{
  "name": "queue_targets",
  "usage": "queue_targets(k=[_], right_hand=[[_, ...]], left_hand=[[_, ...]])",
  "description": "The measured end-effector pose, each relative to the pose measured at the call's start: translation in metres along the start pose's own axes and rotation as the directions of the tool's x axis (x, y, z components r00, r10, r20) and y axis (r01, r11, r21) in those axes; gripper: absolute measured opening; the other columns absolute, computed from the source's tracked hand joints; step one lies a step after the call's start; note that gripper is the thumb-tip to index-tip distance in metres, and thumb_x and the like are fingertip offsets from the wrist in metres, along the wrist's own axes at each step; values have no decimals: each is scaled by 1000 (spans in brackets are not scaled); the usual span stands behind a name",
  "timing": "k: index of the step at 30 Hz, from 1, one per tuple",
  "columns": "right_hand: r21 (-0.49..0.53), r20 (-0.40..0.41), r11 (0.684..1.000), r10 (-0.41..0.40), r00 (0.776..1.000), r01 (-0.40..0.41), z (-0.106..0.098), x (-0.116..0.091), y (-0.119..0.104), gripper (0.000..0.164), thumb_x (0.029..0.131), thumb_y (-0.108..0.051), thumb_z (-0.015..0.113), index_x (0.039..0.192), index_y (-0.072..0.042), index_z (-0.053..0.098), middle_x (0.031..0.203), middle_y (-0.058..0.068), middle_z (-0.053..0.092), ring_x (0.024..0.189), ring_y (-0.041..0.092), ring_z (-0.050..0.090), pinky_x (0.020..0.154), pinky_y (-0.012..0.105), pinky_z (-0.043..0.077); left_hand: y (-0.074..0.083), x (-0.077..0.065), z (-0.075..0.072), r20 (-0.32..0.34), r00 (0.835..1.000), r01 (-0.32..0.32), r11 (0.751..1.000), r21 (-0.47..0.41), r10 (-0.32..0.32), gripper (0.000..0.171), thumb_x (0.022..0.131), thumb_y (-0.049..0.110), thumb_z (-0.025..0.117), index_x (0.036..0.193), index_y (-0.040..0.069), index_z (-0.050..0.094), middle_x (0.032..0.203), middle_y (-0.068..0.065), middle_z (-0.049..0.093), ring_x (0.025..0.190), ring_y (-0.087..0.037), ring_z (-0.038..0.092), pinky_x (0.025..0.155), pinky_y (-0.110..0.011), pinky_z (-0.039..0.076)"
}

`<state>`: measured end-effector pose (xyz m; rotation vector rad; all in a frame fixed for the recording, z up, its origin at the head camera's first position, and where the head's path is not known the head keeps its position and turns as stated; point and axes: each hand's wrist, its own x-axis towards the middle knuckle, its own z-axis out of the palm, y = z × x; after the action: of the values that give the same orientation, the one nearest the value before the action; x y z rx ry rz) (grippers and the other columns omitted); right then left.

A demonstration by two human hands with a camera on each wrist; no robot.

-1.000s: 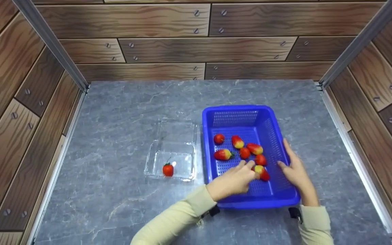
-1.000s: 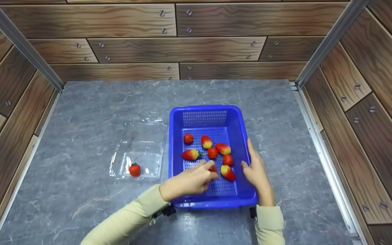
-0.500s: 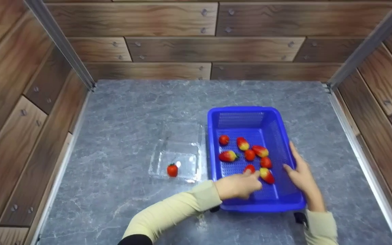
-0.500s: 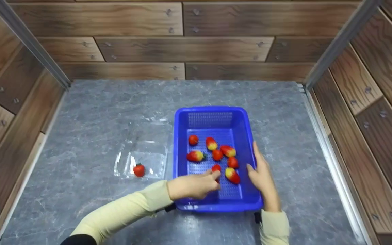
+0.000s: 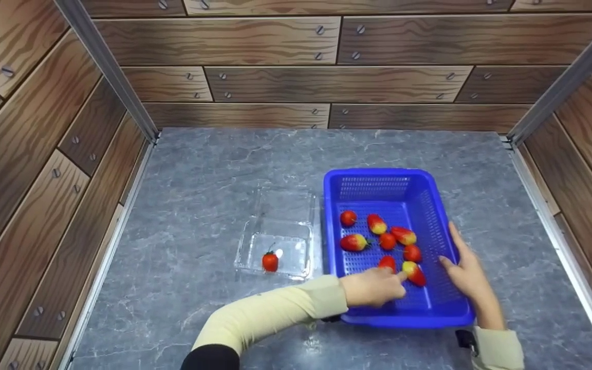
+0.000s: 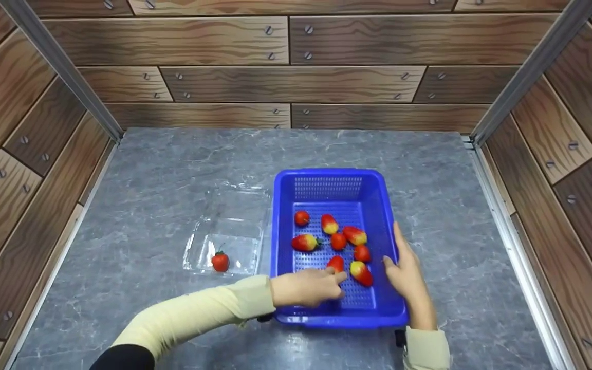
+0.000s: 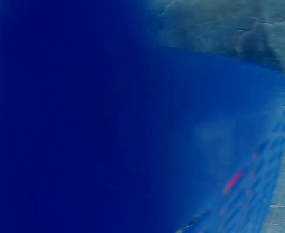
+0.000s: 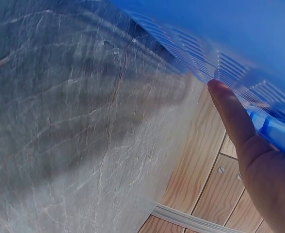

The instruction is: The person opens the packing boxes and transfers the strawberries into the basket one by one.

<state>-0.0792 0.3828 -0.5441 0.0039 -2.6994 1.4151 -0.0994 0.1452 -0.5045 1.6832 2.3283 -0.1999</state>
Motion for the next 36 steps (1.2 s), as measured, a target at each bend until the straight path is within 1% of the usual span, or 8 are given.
queue_targets(k=[6,10,16,18,20,23,28,36], right_hand=[[-22,22,999,24,999,-23,1,1,-1,80,88,14,53,157,-2,15,153,36,22,131,55,35,111,36,35],[-16,28,1000,23,999,-23,3,1,-2,79,88,15,52,156,0,15,153,36,21,131,56,35,106,64,31],[-6,33,1000,21,999,-21,4,0,-2,79,88,16,52,156,-1,15,154,36,20,131,57,35,106,64,31],[-7,31,1000,21,999,-21,3,0,-2,79,89,15,52,157,-1,15,155,35,19,131,56,35,110,50,34],[-16,29,1000,23,999,-23,2,0,-2,79,89,14,52,157,-2,15,155,35,20,131,55,36,109,39,37],[-15,23,1000,15,1000,-15,1,-1,-1,78,89,15,52,156,0,16,154,35,21,130,55,37,108,39,37],[14,24,1000,5,1000,-6,2,-1,0,79,88,17,53,156,1,15,153,37,20,129,56,37,103,68,31],[-19,20,999,37,999,-36,1,0,-2,80,89,13,54,157,-4,16,153,35,24,132,53,36,109,51,35]], left_hand=[[-1,3,15,-109,990,-73,983,168,92,21,91,12,65,103,27,73,129,2,60,89,-12,60,68,-18,50],[0,4,26,-142,981,-104,979,173,130,21,94,14,61,105,27,73,127,0,59,95,-14,60,68,-18,50],[3,7,40,-135,982,-105,974,203,134,25,99,20,54,108,32,73,131,1,58,100,-14,57,65,-18,51],[3,8,41,-138,981,-100,970,223,133,26,99,21,53,109,33,73,132,3,58,101,-14,56,67,-18,51],[3,8,41,-142,981,-99,967,234,135,27,100,21,53,111,34,73,133,3,58,102,-14,55,68,-18,51],[2,9,43,-161,975,-108,961,255,153,28,100,21,52,112,35,73,132,4,59,102,-14,55,69,-18,51],[2,6,41,-178,972,-103,956,275,156,29,99,22,53,115,37,71,128,3,59,102,-14,53,67,-18,50],[-5,-1,21,-179,980,-50,977,209,89,35,97,24,60,129,37,65,133,0,56,107,-16,54,72,-18,52]])
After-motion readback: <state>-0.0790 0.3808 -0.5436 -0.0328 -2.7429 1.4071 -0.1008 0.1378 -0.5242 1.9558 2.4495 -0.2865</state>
